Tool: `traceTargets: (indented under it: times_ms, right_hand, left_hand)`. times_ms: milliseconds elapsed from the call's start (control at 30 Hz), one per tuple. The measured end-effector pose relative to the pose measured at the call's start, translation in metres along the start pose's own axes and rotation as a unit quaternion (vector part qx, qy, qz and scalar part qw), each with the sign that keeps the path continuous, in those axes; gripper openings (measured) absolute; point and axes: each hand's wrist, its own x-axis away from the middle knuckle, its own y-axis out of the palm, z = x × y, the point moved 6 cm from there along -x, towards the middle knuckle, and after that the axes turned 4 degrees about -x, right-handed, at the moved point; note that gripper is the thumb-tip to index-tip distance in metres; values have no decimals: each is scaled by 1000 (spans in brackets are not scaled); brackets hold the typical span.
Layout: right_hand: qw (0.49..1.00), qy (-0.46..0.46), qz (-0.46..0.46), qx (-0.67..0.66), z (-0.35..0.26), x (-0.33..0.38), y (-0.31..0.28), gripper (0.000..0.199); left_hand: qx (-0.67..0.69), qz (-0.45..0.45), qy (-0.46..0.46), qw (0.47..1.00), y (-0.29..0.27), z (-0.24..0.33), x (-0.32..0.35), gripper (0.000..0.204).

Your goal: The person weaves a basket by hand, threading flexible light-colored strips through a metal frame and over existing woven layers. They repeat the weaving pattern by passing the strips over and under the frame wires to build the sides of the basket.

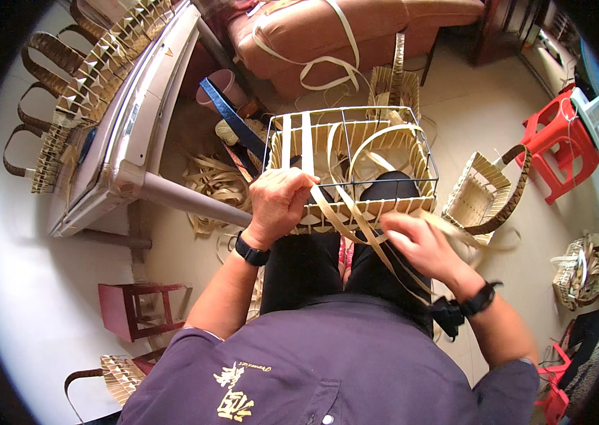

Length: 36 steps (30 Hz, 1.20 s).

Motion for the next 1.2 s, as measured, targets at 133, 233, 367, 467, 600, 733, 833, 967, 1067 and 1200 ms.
traceTargets:
  times_ms: [133, 233, 367, 467, 600, 733, 833, 967, 1067, 1200]
  right_hand:
    - [976, 88, 50, -191, -15, -43, 27, 24]
    - [933, 104, 5, -346, 12, -30, 38, 23]
    - [947, 51, 9, -317, 9, -20, 53, 39]
    - [946, 24, 1, -322, -17, -40, 58, 40]
    - [967, 29, -6, -255, 0, -49, 46, 24]
    - [996, -48, 51, 46, 0, 17, 17, 21]
    - [965, -112, 102, 213, 60, 103, 5, 4]
    - [943, 87, 51, 317, 239, 277, -4, 4]
    - [863, 291, -89, 403, 355, 453, 4, 7]
    - [613, 544, -419, 391, 402, 674, -31, 37]
  left_hand:
    - [-1, -6, -6, 1000, -4, -4, 3, 7]
    - [0, -6, -10, 1000, -5, -3, 4, 8]
    - [7, -4, 7, 1000, -3, -1, 1, 7]
    - [6, -6, 12, 1000, -1, -1, -3, 6]
    - [6, -15, 8, 1000, 5, 2, -5, 6]
    - [3, -6, 9, 1000, 1, -1, 0, 7]
    - [2, 0, 6, 1000, -3, -2, 4, 7]
    - [-15, 6, 24, 1000, -5, 5, 1, 7]
    - [-8, -2, 19, 1000, -5, 14, -4, 7]
    - [28, 3, -10, 1000, -1, -3, 5, 8]
